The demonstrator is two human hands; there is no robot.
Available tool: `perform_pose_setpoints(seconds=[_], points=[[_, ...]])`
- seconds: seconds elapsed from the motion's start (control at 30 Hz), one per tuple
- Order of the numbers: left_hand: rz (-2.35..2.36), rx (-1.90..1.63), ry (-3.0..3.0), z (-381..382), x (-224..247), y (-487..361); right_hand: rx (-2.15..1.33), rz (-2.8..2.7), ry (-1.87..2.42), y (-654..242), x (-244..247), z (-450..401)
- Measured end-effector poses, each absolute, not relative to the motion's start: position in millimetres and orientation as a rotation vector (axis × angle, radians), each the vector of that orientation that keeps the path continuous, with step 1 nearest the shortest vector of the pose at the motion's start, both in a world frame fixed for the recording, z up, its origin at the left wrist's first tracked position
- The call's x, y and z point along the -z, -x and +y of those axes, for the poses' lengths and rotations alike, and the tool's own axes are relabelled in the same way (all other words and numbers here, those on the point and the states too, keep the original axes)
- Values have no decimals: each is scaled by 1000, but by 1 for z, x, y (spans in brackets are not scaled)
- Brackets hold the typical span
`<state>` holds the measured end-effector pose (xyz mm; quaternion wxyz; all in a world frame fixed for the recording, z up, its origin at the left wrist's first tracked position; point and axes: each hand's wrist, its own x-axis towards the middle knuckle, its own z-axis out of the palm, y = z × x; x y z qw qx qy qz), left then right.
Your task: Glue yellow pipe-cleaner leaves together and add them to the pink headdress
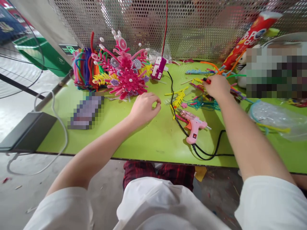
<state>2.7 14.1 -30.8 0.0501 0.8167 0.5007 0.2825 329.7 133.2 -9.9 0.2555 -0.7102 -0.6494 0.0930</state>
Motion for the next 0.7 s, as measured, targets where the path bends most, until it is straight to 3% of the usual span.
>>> perform_pose_setpoints(seconds=[0.17,0.27,0.4,0.53,0.7], points=[[1405,-1118,-2402,12,22,-3,-214,-1848,1707,-303,-13,75],[1201,-1274,-2468,7,15,-4,-435,-2084,1473,-273,-20,28],[990,-1194,-2651,0,14,-10,-722,-2172,1289,-247,-15,-7],[998,-1124,-2716,-5,16,-14,-923,-1960,1188,-243,-2,-10],[1066,-1378,-2598,-13,8,-20,-1359,-1484,1030,-235,9,-13]])
